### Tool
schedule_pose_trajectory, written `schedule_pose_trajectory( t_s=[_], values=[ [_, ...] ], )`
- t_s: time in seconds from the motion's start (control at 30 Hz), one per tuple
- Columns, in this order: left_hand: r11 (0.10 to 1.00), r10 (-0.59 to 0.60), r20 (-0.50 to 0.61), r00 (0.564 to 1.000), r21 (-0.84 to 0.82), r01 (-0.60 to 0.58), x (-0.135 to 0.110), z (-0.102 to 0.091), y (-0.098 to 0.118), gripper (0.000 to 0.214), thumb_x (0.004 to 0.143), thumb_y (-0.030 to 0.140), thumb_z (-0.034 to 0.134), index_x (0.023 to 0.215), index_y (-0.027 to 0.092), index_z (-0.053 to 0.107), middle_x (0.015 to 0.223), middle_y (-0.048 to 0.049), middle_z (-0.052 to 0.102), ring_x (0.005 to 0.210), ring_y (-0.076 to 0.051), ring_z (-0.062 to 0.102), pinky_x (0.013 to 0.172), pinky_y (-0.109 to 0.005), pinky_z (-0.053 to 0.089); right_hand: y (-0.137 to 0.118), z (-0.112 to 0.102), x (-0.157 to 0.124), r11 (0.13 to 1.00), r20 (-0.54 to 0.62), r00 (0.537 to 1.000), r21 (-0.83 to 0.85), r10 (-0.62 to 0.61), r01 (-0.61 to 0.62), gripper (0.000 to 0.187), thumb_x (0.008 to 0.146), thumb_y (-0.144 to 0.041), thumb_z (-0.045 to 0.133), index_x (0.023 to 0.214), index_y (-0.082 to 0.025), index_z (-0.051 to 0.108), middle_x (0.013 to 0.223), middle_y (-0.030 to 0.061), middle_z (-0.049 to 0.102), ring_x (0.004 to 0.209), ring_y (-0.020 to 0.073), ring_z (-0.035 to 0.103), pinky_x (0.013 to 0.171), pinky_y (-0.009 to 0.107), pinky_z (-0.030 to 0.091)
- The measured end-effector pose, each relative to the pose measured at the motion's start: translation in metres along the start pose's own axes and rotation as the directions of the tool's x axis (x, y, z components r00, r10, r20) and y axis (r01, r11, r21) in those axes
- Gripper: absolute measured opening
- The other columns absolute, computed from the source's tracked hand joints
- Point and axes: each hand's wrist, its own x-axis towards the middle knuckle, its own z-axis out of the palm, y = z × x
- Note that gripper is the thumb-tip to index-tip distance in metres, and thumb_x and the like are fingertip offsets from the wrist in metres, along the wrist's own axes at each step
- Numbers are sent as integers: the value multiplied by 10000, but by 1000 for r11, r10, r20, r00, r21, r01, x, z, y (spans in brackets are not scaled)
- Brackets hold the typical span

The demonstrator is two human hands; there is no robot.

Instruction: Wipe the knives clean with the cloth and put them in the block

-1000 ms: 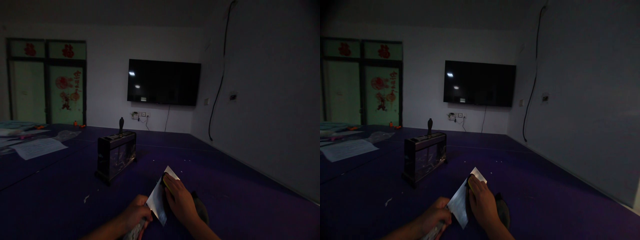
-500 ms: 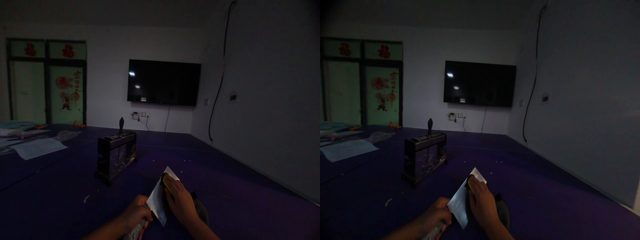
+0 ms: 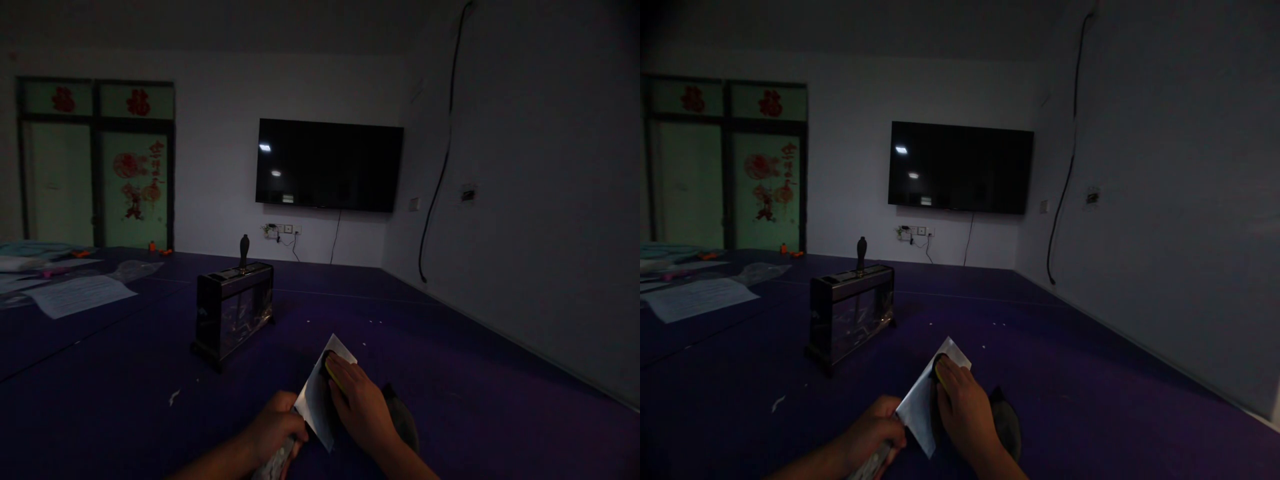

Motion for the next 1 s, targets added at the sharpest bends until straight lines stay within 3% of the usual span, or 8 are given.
schedule_pose_trajectory(
  t_s=[1.0],
  values=[
    [999, -50, -8, 999, -4, 50, 1, -1, -3, 74, 493, 202, 469, 555, 162, 476, 381, 62, 416, 278, -56, 312, 328, -176, 201, -6, -3, 2, 1000, 64, 998, 3, 19, -19, 417, 787, -157, 391, 1187, -203, 500, 1241, 40, 495, 1104, 190, 469, 924, 332, 376]
  ],
)
